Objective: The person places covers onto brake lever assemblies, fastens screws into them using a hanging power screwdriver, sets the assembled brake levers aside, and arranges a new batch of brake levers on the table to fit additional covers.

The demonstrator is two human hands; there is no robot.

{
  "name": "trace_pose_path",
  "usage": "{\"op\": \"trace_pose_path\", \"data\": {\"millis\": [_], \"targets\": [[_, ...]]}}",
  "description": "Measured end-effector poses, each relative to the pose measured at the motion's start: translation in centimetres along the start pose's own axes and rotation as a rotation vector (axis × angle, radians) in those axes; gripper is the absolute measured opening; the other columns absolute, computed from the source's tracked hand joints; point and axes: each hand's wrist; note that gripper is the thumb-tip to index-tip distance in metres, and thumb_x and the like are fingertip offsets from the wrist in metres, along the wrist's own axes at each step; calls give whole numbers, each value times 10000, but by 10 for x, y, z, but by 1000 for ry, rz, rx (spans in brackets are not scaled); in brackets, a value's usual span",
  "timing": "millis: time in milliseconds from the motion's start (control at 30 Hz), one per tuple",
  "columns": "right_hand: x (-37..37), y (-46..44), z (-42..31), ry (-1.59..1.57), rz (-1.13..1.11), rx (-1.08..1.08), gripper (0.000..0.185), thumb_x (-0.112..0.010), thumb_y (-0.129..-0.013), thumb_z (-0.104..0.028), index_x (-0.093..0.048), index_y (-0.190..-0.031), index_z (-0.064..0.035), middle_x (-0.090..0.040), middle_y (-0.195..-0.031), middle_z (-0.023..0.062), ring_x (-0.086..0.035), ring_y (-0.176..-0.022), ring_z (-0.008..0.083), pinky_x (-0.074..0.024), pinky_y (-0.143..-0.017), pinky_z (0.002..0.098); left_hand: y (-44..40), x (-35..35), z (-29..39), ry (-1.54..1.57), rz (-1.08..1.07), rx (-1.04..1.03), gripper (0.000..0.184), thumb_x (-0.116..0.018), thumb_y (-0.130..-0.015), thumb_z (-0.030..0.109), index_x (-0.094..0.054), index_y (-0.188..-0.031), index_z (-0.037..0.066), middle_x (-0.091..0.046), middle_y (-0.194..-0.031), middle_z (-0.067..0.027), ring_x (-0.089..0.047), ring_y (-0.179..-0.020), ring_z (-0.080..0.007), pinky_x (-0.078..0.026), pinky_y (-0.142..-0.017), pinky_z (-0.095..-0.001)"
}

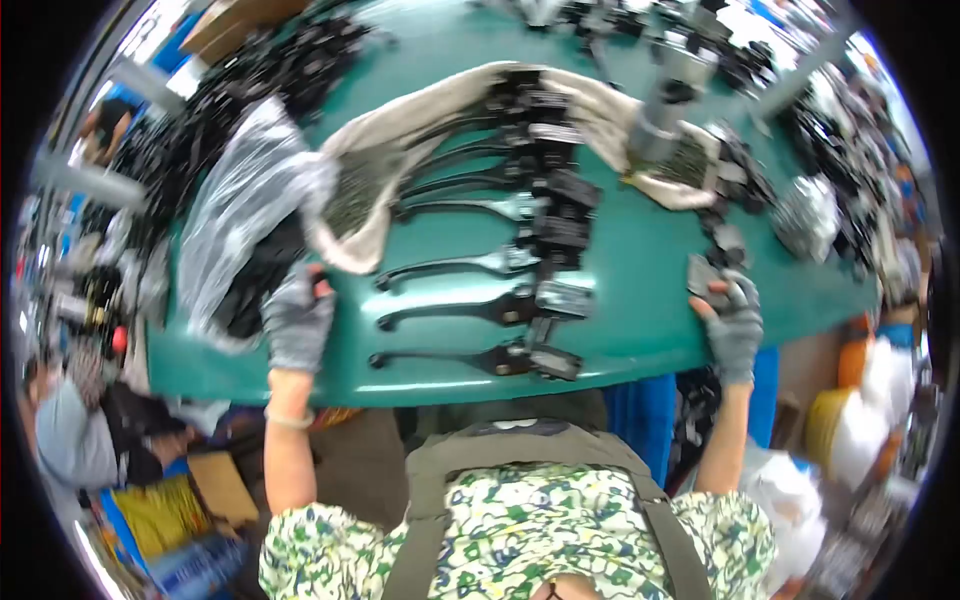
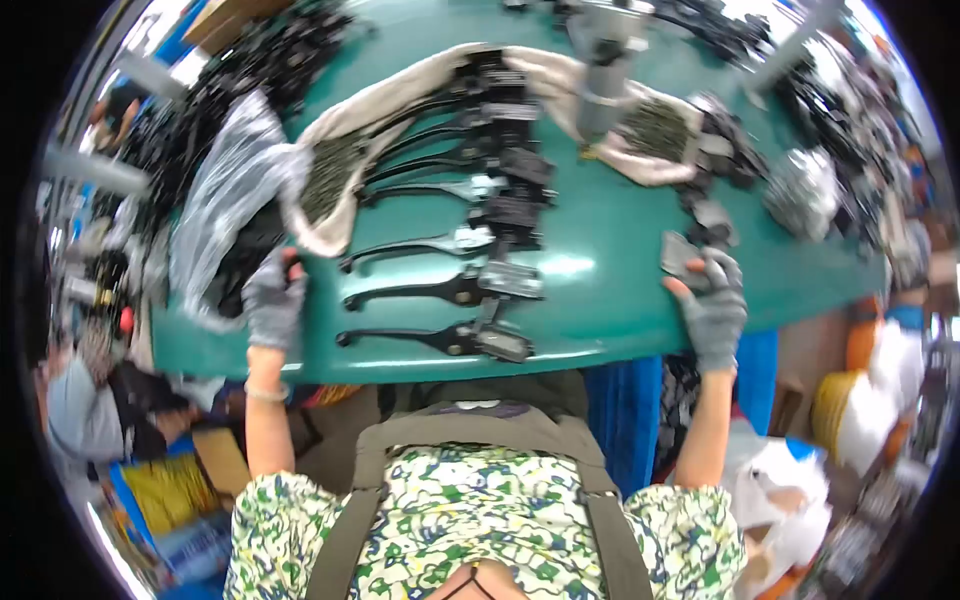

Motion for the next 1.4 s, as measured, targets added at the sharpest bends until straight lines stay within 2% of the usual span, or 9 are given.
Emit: {"op": "trace_pose_path", "data": {"millis": [167, 433, 500, 667, 700, 800, 967, 1267, 1400], "targets": [[-1, -10, -1, 147, 0, 43, 279, -750, -761, -239, -619, -921, -52, -618, -960, 133, -619, -792, 322, -502, -686, 414, 5, -26, -46, -177, 166, -224, 249, -556, -896, 98, -632, -1131, 65, -641, -978, -150, -611, -924, -310, -488, -799, -405], [15, 4, -5, -365, -149, -132, 112, -693, -808, -151, -714, -889, -78, -647, -817, 132, -618, -721, 298, -504, -667, 396, 9, -3, -26, 100, -61, 55, 167, -705, -779, 73, -661, -932, 20, -671, -861, -109, -639, -756, -243, -500, -729, -328], [-2, 15, -15, -19, -25, 122, 150, -731, -776, -188, -732, -907, -115, -632, -816, 78, -599, -763, 251, -491, -696, 382, 5, 5, -19, 146, -176, 244, 169, -713, -763, 57, -665, -923, 26, -664, -825, -82, -622, -694, -187, -495, -692, -287], [10, 20, -4, -492, -49, -342, 249, -771, -739, -222, -723, -953, -105, -606, -904, 53, -582, -858, 214, -478, -767, 379, 4, 9, -14, 98, 91, -8, 177, -734, -741, 49, -658, -897, 18, -628, -764, -59, -505, -580, -132, -431, -567, -298], [14, 22, -4, -418, -122, -298, 306, -784, -723, -239, -713, -989, -105, -604, -922, 58, -584, -871, 216, -480, -776, 374, 4, 16, 5, 308, 94, 121, 182, -739, -713, 44, -661, -877, 45, -629, -785, -66, -552, -639, -175, -454, -613, -301], [24, 28, -8, -193, -255, -69, 568, -830, -654, -307, -646, -1153, -106, -587, -1020, 80, -594, -909, 238, -500, -797, 350, 12, 45, 103, 451, 44, -339, 183, -738, -691, 31, -660, -844, 93, -663, -864, -49, -625, -785, -211, -494, -725, -313], [10, 28, -16, -133, -274, -79, 516, -832, -647, -267, -665, -1108, -106, -580, -1031, 94, -601, -869, 255, -513, -777, 355, 11, 17, 184, 586, -160, -826, 201, -763, -656, 91, -667, -831, 112, -687, -952, -56, -659, -887, -262, -538, -768, -366], [16, 27, -44, -279, -258, -140, 293, -813, -652, -179, -651, -857, -48, -603, -745, 77, -544, -565, 212, -493, -583, 334, 10, -5, 182, 698, -249, -857, 270, -815, -605, 89, -686, -842, 105, -695, -943, -82, -657, -827, -258, -526, -715, -351], [27, 26, -115, -535, -156, 277, 259, -799, -694, -185, -652, -875, -74, -651, -816, 82, -627, -640, 226, -512, -588, 324, 15, -16, 176, 755, -264, -774, 406, -818, -626, 134, -663, -1000, 108, -659, -923, -70, -607, -775, -258, -502, -675, -374]]}}
Point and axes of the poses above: each hand's wrist, its own y-axis away from the middle knuckle, its own x-axis out of the back of the hand, z = x × y
